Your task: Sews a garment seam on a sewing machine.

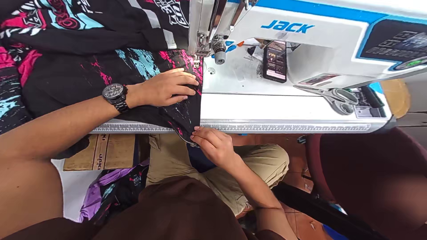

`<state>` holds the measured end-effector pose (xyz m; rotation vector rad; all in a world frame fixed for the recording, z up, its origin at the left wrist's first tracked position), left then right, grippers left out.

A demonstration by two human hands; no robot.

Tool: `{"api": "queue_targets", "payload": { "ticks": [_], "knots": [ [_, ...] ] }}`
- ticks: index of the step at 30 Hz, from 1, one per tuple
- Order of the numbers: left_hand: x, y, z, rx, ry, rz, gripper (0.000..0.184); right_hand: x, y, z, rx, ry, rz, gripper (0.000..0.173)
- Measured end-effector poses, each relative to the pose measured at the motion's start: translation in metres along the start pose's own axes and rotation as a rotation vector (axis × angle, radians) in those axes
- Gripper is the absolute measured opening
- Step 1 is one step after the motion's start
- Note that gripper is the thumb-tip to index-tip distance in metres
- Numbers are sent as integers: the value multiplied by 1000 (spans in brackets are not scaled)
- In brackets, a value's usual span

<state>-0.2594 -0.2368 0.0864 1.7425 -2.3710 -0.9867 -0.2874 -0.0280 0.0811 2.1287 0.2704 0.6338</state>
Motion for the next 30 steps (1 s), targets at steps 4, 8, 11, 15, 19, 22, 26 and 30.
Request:
{"api": "queue_targets", "payload": {
  "ticks": [4,8,11,15,19,22,26,30],
  "knots": [
    [17,5,-3,7,29,36,36,-13,21,1,101,-46,-149,14],
    [12,15,-6,0,110,37,35,-22,38,6,262,-68,-318,17],
    [1,20,-5,43,189,-97,34,-35,55,11,392,-3,-443,18],
    [0,10,-5,-60,45,-53,29,-51,71,16,467,158,-668,19],
    [20,6,-10,-60,-95,3,28,-54,72,15,421,213,-642,19],
    [25,16,-9,-45,142,-8,33,-61,68,13,417,231,-572,19],
    [8,24,-1,2,265,40,34,-60,67,13,420,239,-586,20],
    [-26,15,4,42,73,134,29,-53,64,5,428,213,-613,20]
  ]
}}
Point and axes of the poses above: each hand's wrist, its own y-axis towards the middle knuckle, its own z-axis out of the palm, x = y × z, the point moved 8 cm from there along y, towards the middle knuckle, and after that the axes turned 12 degrees about -x, right-handed, at the moved point
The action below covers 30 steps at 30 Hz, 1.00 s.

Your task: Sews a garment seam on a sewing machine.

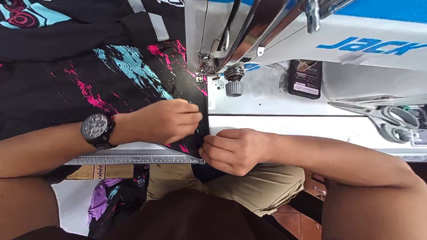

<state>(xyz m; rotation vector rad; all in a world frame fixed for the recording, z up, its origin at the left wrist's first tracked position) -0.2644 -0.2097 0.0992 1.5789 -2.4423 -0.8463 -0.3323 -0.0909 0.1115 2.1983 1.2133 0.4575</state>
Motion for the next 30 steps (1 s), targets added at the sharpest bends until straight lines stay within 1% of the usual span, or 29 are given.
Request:
{"api": "queue_targets", "payload": {
  "ticks": [2,5,7,10,12,14,16,18,20,22,26,30],
  "knots": [
    [10,-4,-2,-10,-34,-27,31,1,-1,-2,-6,-11,7,19],
    [41,-6,-4,-12,82,-118,38,0,0,1,-5,-15,21,19],
    [34,-1,-3,-13,108,-89,37,1,2,3,-1,-6,22,19],
    [1,2,2,12,-23,2,32,1,1,2,2,-8,9,19],
    [-7,-2,2,23,-95,23,33,2,-1,1,4,-16,8,20],
    [8,-5,3,23,-83,-18,35,2,-1,0,6,-26,15,19],
    [29,-5,3,3,0,-92,41,1,-1,1,-2,-26,27,19],
    [29,-3,3,-18,71,-127,41,1,0,2,-1,-14,31,20],
    [19,-3,3,-17,72,-131,39,1,-1,2,11,-14,28,20],
    [14,-5,4,-16,4,-119,36,2,-3,1,18,-15,31,19],
    [30,-8,2,-21,-52,-93,36,-4,-2,2,-1,-14,60,19],
    [46,-7,-2,-31,-60,-76,35,-23,-1,1,-24,-2,121,20]
  ]
}}
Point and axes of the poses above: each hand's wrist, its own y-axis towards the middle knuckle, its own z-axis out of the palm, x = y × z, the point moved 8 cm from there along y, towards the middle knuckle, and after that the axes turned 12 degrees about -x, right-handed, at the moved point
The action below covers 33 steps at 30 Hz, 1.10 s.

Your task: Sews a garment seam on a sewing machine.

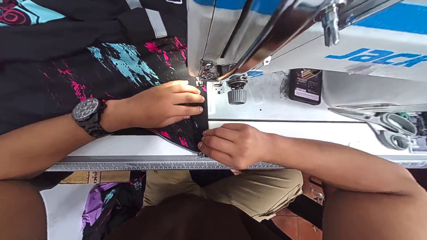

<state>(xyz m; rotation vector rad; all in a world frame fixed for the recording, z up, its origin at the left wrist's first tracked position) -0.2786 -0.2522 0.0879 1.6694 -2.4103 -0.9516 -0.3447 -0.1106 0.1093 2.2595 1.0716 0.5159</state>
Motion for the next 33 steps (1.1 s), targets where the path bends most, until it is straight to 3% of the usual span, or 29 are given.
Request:
{"api": "queue_targets", "payload": {
  "ticks": [11,22,25,29,33],
  "knots": [
    [-14,-7,-6,19,-175,93,29,-1,0,-14,-81,-101,-20,17],
    [-31,-3,2,83,238,64,37,9,-2,-5,27,-150,-103,20],
    [-44,-2,0,29,62,171,31,8,-2,-6,29,-133,-101,20],
    [-43,-4,-1,32,-235,164,32,6,-2,-9,16,-116,-83,20],
    [-36,-7,2,48,-225,119,32,6,-3,-8,14,-119,-81,20]
  ]
}}
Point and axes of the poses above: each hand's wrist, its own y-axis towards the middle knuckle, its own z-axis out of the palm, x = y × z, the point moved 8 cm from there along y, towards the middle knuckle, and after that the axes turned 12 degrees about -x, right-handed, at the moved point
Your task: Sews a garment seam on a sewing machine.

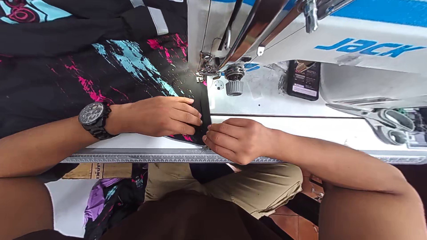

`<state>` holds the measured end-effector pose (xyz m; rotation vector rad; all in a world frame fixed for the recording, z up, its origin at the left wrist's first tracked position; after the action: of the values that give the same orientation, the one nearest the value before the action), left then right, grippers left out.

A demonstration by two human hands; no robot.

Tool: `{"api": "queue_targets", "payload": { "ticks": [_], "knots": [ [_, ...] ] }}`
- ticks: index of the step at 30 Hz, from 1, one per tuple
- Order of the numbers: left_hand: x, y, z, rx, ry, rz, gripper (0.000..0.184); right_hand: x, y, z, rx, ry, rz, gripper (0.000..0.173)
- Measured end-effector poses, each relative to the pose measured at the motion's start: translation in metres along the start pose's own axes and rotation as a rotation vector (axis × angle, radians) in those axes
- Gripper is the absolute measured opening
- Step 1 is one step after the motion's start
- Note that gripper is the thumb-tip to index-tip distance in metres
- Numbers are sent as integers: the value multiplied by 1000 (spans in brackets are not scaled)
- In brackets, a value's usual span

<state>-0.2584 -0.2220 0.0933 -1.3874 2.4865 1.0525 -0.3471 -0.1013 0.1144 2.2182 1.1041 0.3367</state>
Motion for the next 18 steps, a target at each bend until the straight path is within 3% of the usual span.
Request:
{"api": "queue_targets", "payload": {
  "ticks": [7,13,16,18],
  "knots": [
    [2,1,6,57,337,-63,41,0,0,1,14,-7,7,20],
    [-4,0,5,0,24,-11,37,2,1,0,-1,-10,-10,20],
    [6,0,6,7,132,-111,39,3,0,0,8,-21,-17,20],
    [13,0,9,39,266,-189,51,1,-1,1,2,-3,-2,19]
  ]
}}
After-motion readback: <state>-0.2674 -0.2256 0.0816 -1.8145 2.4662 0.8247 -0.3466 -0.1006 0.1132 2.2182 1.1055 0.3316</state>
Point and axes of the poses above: each hand's wrist, its own y-axis towards the middle knuckle, its own z-axis out of the palm, x = y × z, the point moved 8 cm from there along y, towards the middle knuckle, and after that the axes turned 12 degrees about -x, right-handed, at the moved point
